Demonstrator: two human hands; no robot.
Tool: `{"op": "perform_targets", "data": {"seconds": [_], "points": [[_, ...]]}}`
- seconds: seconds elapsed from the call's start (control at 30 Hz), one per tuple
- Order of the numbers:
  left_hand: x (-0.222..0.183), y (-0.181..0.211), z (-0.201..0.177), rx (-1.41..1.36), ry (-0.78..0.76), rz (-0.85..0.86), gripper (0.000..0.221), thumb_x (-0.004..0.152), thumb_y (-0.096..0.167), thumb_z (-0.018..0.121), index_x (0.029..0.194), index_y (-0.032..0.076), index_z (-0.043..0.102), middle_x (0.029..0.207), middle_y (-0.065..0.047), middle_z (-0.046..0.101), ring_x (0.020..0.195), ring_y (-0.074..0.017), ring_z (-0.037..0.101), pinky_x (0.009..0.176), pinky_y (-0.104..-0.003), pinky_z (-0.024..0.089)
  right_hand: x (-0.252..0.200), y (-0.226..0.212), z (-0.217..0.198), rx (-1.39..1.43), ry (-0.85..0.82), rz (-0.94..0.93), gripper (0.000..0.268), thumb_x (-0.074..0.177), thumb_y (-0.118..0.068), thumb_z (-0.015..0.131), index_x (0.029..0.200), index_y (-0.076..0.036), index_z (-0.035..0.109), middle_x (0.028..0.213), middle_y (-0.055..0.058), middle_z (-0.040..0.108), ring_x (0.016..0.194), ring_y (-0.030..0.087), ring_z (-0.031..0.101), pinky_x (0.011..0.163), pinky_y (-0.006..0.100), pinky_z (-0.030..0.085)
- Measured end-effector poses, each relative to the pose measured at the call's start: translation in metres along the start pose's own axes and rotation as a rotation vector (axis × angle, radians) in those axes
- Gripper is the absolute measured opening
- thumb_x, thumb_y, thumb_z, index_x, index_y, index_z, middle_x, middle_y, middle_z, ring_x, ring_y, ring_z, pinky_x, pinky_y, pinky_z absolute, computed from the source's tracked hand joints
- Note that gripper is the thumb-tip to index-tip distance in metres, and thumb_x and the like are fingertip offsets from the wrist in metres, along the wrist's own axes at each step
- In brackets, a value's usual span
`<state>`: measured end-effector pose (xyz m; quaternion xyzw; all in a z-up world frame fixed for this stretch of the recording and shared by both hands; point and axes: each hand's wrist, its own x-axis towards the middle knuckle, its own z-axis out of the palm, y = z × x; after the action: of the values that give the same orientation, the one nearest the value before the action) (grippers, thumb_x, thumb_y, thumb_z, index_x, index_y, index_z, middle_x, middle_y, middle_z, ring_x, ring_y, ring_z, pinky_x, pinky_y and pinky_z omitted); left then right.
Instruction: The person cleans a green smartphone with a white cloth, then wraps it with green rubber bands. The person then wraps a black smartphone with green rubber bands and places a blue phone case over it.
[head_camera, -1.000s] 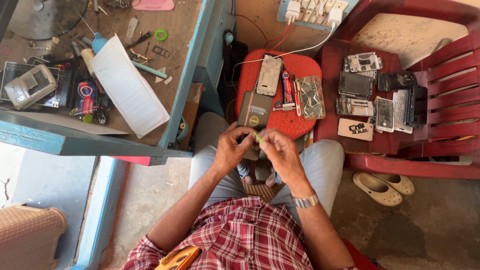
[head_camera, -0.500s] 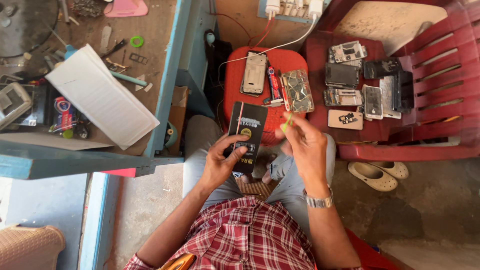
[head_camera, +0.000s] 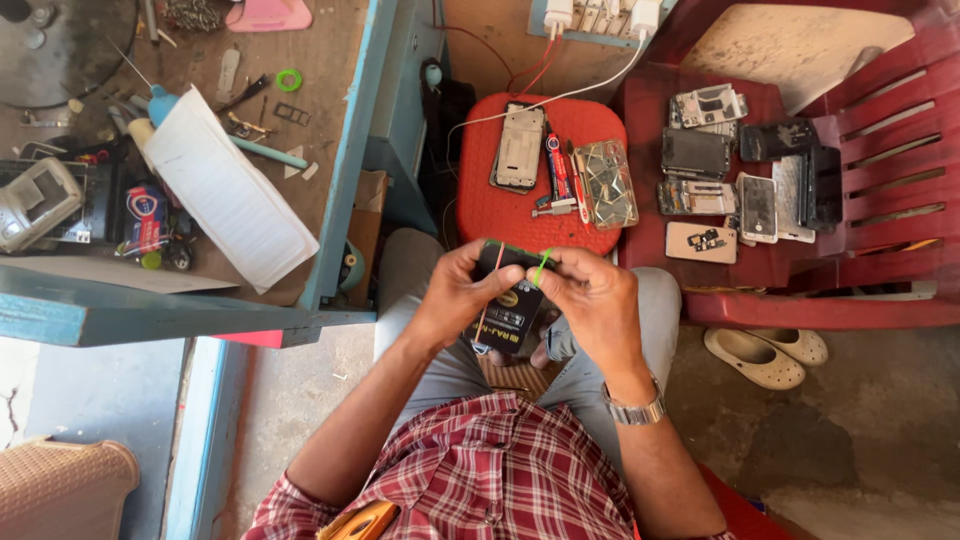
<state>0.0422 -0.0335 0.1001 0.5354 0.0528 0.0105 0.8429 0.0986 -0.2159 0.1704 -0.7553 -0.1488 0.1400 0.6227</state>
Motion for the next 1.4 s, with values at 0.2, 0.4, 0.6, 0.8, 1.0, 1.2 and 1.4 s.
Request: {"op": "perform_targets", "data": {"seconds": [0.2,0.4,0.6,0.8,1.0,1.2,1.4], "points": [[-0.002,0.004,0.014,0.117,0.004,0.082,0.019,0.097,0.021,0.077,0.099,0.004,0.069,0.083,0.004,0.068,0.077,-0.0037,0.060,0.068,-0.021,0.051,0.001,-0.015,-0.016,-0.333,-0.100,-0.008,0.029,0.087,-0.007,0.080,0.110,0.005,0.068,0.084,0.009,0.077,0.077,0.008,0.073,0.063,0.024,0.058],[-0.006,0.027,0.026,0.187,0.089,0.274,0.019,0.096,0.020,0.078,0.100,0.004,0.068,0.088,0.004,0.068,0.081,-0.0038,0.061,0.073,-0.021,0.053,-0.003,-0.005,-0.012,-0.153,-0.346,0.120,0.040,0.085,-0.014,0.081,0.114,0.002,0.058,0.092,0.006,0.078,0.078,0.010,0.077,0.058,0.028,0.061],[0.001,0.038,0.035,0.133,0.198,0.300,0.017,0.097,0.016,0.078,0.100,0.004,0.067,0.088,0.003,0.068,0.080,-0.0041,0.061,0.073,-0.022,0.052,-0.021,0.043,-0.003,0.012,-0.429,0.414,0.054,0.091,-0.030,0.075,0.131,0.001,0.058,0.097,0.015,0.075,0.075,0.018,0.070,0.060,0.031,0.058],[0.007,0.042,0.039,0.032,0.199,0.249,0.016,0.096,0.016,0.078,0.100,0.004,0.067,0.088,0.003,0.070,0.079,-0.0037,0.062,0.072,-0.022,0.053,-0.020,0.066,-0.003,0.179,-0.367,0.399,0.054,0.095,-0.040,0.069,0.130,0.001,0.062,0.113,0.008,0.074,0.093,0.014,0.073,0.070,0.029,0.060],[0.014,0.058,0.026,-0.039,0.283,0.276,0.017,0.097,0.017,0.077,0.102,0.003,0.070,0.090,0.001,0.072,0.079,-0.0053,0.064,0.073,-0.022,0.054,-0.026,0.040,0.024,0.587,0.055,0.615,0.042,0.100,-0.028,0.061,0.128,0.003,0.056,0.109,0.020,0.069,0.084,0.027,0.067,0.060,0.039,0.054],[0.023,0.068,0.019,-0.260,0.339,0.191,0.017,0.098,0.019,0.075,0.102,0.003,0.072,0.088,-0.001,0.073,0.074,-0.0076,0.064,0.068,-0.025,0.054,-0.026,0.022,0.021,0.830,0.068,0.579,0.039,0.100,-0.027,0.048,0.125,0.001,0.057,0.114,0.016,0.069,0.093,0.023,0.074,0.068,0.035,0.064],[0.020,0.062,0.018,-0.215,0.285,0.137,0.027,0.098,0.019,0.072,0.120,0.003,0.068,0.105,-0.002,0.073,0.090,-0.0089,0.066,0.080,-0.027,0.056,-0.023,0.043,0.026,0.415,-0.130,0.338,0.037,0.107,-0.025,0.056,0.125,0.005,0.067,0.106,0.015,0.074,0.081,0.022,0.070,0.056,0.034,0.055]]}}
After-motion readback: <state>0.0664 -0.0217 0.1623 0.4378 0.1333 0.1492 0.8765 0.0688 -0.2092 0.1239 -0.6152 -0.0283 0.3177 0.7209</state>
